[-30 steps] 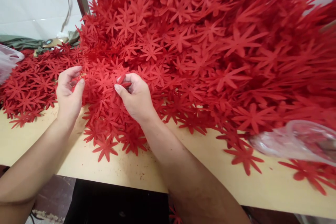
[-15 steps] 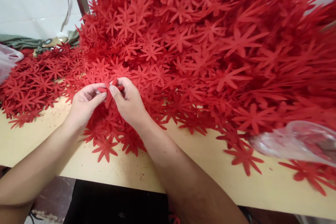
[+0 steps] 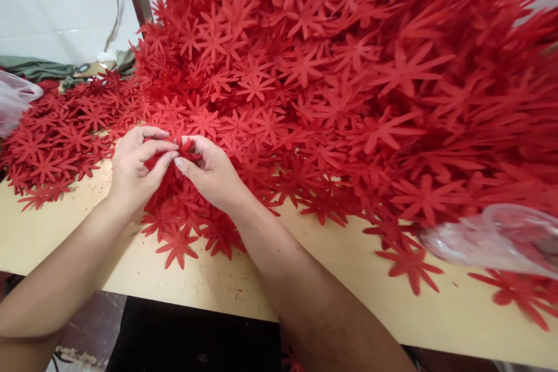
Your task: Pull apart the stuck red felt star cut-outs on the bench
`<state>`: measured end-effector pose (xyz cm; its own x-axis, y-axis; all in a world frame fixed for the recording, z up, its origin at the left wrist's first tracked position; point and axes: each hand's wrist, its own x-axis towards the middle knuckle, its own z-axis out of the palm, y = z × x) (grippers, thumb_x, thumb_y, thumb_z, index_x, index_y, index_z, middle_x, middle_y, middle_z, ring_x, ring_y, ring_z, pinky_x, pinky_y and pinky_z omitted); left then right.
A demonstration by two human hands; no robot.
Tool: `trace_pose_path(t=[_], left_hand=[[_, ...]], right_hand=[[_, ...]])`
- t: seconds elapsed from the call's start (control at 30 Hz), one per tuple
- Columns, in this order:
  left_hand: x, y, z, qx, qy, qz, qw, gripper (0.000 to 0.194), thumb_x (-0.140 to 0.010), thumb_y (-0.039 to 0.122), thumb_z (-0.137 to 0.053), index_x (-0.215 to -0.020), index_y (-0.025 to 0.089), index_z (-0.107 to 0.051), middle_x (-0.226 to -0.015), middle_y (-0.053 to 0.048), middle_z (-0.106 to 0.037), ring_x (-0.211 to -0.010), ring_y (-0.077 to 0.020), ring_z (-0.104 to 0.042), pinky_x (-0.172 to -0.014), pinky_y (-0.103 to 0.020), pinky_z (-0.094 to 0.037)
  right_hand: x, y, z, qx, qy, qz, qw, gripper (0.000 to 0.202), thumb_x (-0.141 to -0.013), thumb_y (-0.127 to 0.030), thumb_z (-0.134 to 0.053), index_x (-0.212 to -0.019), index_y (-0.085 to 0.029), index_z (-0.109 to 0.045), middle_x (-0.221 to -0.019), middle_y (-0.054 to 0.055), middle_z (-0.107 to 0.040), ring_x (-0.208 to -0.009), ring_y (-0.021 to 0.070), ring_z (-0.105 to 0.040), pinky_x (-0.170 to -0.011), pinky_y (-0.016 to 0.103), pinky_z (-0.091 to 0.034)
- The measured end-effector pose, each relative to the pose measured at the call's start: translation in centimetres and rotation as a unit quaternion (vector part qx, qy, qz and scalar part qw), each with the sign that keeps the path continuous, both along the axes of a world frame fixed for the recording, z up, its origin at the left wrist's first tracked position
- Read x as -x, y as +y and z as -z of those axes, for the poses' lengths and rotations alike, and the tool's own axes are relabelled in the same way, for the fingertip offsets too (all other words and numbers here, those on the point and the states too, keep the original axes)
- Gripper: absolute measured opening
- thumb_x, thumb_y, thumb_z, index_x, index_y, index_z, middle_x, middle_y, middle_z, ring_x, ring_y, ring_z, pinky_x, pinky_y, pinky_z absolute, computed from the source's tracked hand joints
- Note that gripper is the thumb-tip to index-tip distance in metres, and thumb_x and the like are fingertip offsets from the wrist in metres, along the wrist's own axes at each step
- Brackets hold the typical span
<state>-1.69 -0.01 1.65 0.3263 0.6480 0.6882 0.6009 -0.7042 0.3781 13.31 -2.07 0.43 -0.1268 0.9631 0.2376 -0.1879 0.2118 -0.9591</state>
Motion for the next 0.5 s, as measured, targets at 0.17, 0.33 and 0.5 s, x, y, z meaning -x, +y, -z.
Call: trace_pose_path(t=[0.17,0.33,0.5], left_hand=[[-0.3,0.3,0.2,0.076,-0.104,0.021,0.992,0.012,-0.083,0.026,-0.057,-0.076,0.018,-0.063,-0.089,-0.003,-0.067,-0.088,-0.0144,-0.06,-0.086,-0.029,-0.044],[-0.8,0.7,0.6,0.218,-0.247,0.026,0.944,0.012,-0.082,0.028,-0.058,-0.075,0.017,-0.058,-0.073,0.0,-0.061,-0.069,-0.0101,-0.055,-0.069,-0.023,-0.045],[-1.4,0.5,0.3,0.274,-0.363,0.06,0.888,0.014,-0.077,0.026,-0.064,-0.071,0.017,-0.055,-0.076,0.0,-0.063,-0.072,-0.0088,-0.059,-0.074,-0.022,-0.048]], right_hand=[[0.3,-0.1,-0.2,0.013,0.013,-0.013,1.0,0.028,-0.065,-0.027,-0.073,-0.086,-0.019,-0.056,-0.081,-0.002,-0.059,-0.075,0.0089,-0.055,-0.076,0.025,-0.05],[0.4,-0.1,-0.3,0.038,0.019,-0.016,0.999,0.026,-0.067,-0.028,-0.072,-0.081,-0.018,-0.053,-0.068,-0.004,-0.055,-0.06,0.0069,-0.05,-0.062,0.024,-0.047],[0.6,-0.2,-0.5,0.021,-0.004,-0.009,1.0,0.024,-0.072,-0.032,-0.068,-0.077,-0.019,-0.048,-0.065,-0.005,-0.052,-0.056,0.0058,-0.046,-0.056,0.022,-0.041]])
